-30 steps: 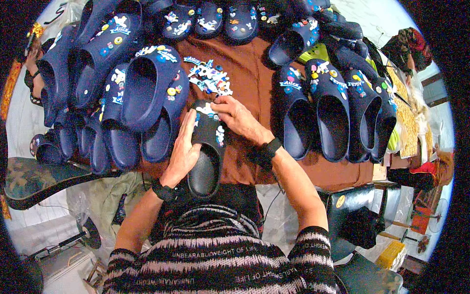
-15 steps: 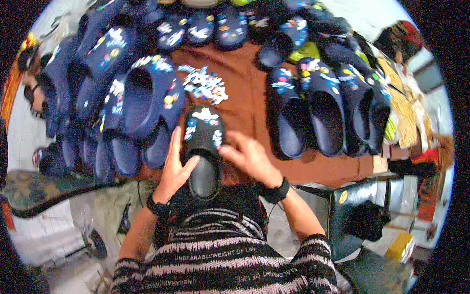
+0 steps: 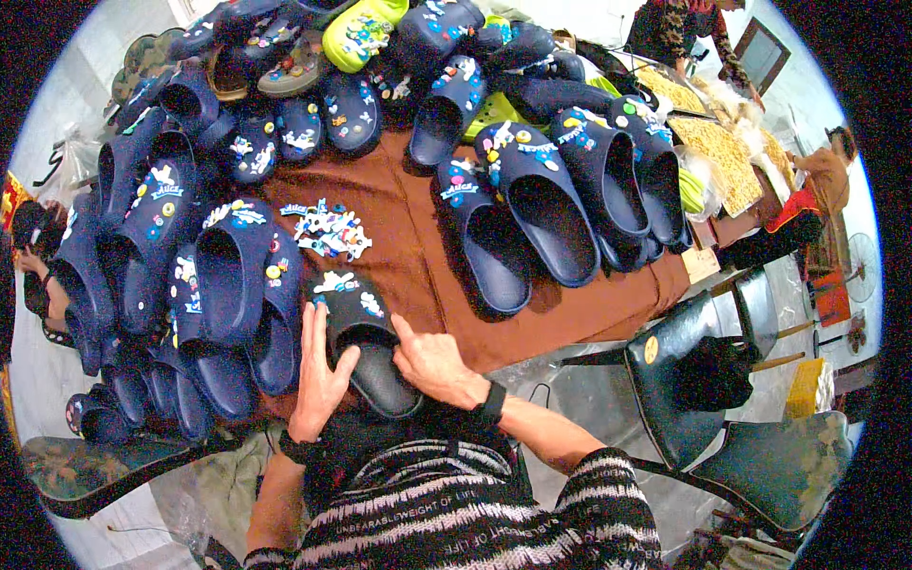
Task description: Attaching decorative charms into the holes of clog-style footwear.
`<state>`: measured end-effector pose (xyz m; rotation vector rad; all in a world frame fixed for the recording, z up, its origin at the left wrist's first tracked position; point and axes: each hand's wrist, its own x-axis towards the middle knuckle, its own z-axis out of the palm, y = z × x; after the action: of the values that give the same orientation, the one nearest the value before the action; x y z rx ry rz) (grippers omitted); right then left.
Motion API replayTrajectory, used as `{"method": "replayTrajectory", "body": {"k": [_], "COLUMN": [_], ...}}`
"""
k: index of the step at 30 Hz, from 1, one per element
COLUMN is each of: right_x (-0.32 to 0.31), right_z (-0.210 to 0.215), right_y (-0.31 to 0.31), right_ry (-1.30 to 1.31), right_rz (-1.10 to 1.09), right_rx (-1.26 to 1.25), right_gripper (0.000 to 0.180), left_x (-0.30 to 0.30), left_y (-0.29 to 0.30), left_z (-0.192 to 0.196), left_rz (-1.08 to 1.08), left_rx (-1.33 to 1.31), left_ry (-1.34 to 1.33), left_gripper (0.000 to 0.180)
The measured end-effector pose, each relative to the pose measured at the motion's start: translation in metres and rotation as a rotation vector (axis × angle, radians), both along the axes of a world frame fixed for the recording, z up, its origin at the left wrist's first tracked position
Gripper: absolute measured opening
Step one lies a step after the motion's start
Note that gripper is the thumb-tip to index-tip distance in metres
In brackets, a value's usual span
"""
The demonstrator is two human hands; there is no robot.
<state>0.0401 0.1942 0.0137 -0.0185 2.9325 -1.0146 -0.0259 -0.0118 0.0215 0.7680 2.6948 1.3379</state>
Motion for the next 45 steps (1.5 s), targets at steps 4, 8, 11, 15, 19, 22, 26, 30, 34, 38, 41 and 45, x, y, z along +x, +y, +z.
{"method": "replayTrajectory", "body": {"k": [4, 8, 11, 15, 19, 22, 26, 30, 34, 38, 41, 45], "right_x": [-0.009, -0.02, -0.024, -0.024, -0.04, -0.044, -0.018, -0.033, -0.052, -0.09, -0.138, -0.187], "right_z": [0.024, 0.106, 0.164, 0.178, 0.152, 0.141, 0.169, 0.199, 0.166, 0.125, 0.073, 0.102], "right_y": [0.05, 0.128, 0.19, 0.307, 0.336, 0.349, 0.344, 0.229, 0.131, 0.012, -0.038, -0.1], "right_ry": [0.403, 0.423, 0.575, 0.558, 0.25, 0.257, 0.254, 0.154, 0.466, 0.159, 0.447, 0.024], "right_rz": [-0.078, -0.338, -0.37, -0.338, -0.501, -0.442, -0.425, -0.61, -0.157, 0.197, 0.302, 0.292], "right_rx": [-0.032, -0.097, 0.042, 0.398, 0.646, 0.652, 0.708, 0.633, 0.217, -0.03, -0.203, -0.33], "right_gripper": [0.049, 0.041, 0.032, 0.029, 0.041, 0.046, 0.056, 0.048, 0.033, 0.058, 0.078, 0.079], "left_x": [0.014, 0.02, 0.026, 0.038, 0.044, 0.046, 0.046, 0.052, 0.052, 0.057, 0.057, 0.056], "left_y": [-0.003, -0.018, -0.028, -0.029, -0.03, -0.029, -0.032, -0.031, -0.027, -0.027, -0.024, -0.042], "left_z": [0.021, 0.023, 0.004, -0.014, -0.015, -0.012, -0.02, -0.018, -0.02, -0.014, -0.017, -0.023], "left_rz": [-0.068, -0.064, -0.029, -0.012, 0.009, 0.067, -0.024, 0.011, -0.016, -0.008, -0.026, 0.051], "left_rx": [0.098, 0.041, 0.006, -0.015, -0.024, -0.043, -0.024, -0.081, -0.066, -0.03, -0.052, -0.009], "left_ry": [0.073, 0.028, -0.025, -0.106, -0.131, -0.137, -0.099, -0.152, -0.161, -0.177, -0.104, -0.095], "left_gripper": [0.075, 0.06, 0.053, 0.048, 0.044, 0.042, 0.042, 0.043, 0.042, 0.04, 0.04, 0.04]}}
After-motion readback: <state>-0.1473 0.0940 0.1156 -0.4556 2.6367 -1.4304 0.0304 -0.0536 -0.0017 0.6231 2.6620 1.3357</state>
